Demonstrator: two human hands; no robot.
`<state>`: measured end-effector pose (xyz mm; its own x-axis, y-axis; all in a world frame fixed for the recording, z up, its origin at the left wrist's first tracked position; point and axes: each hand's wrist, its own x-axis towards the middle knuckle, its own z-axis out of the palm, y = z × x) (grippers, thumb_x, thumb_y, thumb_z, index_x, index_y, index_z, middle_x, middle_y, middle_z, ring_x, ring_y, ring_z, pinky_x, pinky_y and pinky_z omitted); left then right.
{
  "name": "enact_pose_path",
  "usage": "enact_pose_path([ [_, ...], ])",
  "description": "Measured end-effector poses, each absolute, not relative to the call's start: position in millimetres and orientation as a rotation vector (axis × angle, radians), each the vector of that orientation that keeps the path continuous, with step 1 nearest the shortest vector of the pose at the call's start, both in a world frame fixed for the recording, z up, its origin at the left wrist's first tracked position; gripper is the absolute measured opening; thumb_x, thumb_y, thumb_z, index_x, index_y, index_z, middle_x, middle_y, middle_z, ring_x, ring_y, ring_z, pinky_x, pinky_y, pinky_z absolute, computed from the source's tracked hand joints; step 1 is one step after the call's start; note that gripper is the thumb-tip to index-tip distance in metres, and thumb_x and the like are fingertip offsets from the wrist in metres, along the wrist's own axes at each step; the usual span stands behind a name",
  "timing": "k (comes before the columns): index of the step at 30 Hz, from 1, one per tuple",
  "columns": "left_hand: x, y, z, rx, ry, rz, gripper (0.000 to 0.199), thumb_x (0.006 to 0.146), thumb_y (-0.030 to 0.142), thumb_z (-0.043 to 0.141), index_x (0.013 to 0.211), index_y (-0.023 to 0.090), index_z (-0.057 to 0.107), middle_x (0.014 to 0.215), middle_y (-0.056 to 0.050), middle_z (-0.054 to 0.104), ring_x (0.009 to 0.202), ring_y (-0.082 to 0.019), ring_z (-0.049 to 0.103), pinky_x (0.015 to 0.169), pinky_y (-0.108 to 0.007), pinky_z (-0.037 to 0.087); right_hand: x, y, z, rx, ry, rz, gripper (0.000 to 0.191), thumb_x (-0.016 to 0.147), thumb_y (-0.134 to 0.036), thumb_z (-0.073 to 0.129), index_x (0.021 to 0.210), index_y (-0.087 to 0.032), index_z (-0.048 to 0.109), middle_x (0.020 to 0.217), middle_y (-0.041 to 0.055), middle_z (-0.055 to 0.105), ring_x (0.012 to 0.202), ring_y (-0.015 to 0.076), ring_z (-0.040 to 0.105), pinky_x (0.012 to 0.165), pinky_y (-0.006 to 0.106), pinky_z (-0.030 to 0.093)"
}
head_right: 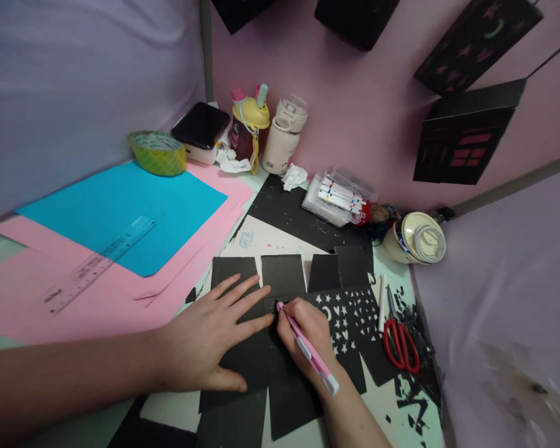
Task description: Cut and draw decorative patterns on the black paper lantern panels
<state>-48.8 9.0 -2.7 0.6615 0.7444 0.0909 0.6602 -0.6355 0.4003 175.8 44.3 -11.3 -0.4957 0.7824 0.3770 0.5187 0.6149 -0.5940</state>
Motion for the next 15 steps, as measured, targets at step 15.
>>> enact_pose_path([
  [15,-48.1,8.9,-1.9,2.539,1.122,0.341,0.085,0.076,0.075,0.054,0.143,0.025,0.040,0.158,-0.012,0.019,0.145,-0.037,0.010,0.115,-0.054,0.006,176.6,45.5,-12.7,-0.998,-2.245,0.531,0.014,0.087,-0.009,0.054,0.081,-0.021,0.051,0.072,-0.0005,0.060,0.060,0.0104,0.054,0.057,0.023,0.044],
])
